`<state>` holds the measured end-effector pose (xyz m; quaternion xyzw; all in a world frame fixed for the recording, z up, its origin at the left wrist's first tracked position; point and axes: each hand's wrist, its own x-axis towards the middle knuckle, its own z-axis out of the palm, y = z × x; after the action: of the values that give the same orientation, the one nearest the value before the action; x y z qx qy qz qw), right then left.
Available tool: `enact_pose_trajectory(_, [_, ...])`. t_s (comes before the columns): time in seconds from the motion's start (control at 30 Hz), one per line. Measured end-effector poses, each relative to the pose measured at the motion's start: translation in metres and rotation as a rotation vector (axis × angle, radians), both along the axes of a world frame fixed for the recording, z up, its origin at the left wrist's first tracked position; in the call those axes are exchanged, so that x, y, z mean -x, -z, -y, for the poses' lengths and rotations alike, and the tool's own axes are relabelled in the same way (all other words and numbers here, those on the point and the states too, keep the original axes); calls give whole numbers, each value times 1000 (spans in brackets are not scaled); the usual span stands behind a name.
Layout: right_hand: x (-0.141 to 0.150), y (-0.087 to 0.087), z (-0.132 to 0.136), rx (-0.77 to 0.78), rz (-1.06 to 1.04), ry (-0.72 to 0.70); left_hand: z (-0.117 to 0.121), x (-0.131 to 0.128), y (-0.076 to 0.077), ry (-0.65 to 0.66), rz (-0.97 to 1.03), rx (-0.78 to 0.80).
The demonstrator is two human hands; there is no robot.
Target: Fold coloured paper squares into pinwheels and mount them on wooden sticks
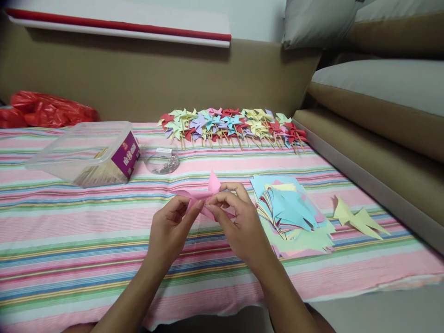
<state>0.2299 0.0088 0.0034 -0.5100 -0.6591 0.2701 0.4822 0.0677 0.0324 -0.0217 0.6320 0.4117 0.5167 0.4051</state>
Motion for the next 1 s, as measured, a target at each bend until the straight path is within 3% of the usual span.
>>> enact_pose_trajectory(1.0, [8,2,2,142,-291,-28,2,-3,0,-34,-29,-50])
